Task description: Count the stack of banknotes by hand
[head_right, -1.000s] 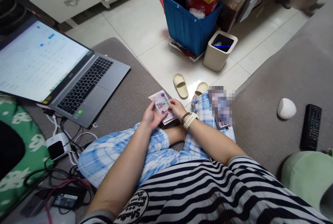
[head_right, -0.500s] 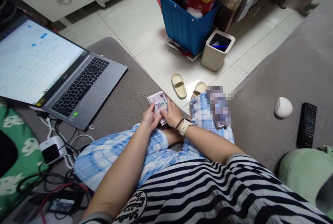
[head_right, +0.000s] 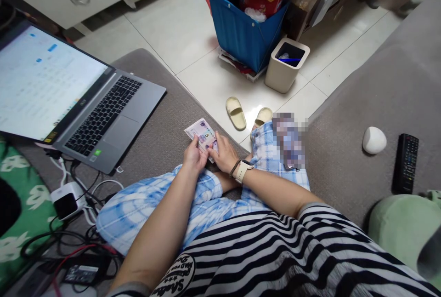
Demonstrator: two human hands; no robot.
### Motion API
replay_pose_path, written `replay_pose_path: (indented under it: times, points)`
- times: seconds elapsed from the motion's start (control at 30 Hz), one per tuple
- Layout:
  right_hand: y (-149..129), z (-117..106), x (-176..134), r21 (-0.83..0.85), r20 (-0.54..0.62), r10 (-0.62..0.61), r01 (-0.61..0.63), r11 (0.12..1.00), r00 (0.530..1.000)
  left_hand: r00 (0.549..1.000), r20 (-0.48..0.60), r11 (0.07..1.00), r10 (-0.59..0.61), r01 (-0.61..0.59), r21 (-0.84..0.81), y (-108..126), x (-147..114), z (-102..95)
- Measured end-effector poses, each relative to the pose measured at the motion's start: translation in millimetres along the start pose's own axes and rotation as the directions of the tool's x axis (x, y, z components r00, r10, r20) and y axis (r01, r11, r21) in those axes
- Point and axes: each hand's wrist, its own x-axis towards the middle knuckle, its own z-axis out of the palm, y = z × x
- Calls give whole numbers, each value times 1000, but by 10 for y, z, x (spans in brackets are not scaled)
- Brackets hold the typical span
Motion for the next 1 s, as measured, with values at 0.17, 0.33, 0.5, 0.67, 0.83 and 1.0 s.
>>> replay_pose_path:
  times: [0.17,0.33,0.5,0.67,0.83,1.0]
  points:
    - [-4,-23,5,35,-44,-35,37,999,998,999,25,999,-48,48,-18,58,-7,-8]
    - [-29,-24,-20,56,-97,-59,64,996,994,997,36,997,-69,70,-28,95,-28,-21]
    - [-42,-37,-20,79,-94,-67,74,994,993,997,32,997,-75,76,-34,115,-55,-21]
    - [-31,-54,-31,97,-108,-91,102,990,990,998,14,997,-67,68,-34,107,-71,-13]
    - [-13,-41,-53,90,-103,-64,73,993,993,998,26,998,-51,52,-30,80,-50,-27]
    - [-7,-29,-77,77,-106,-60,69,995,993,998,15,998,-54,54,-21,61,-40,-39]
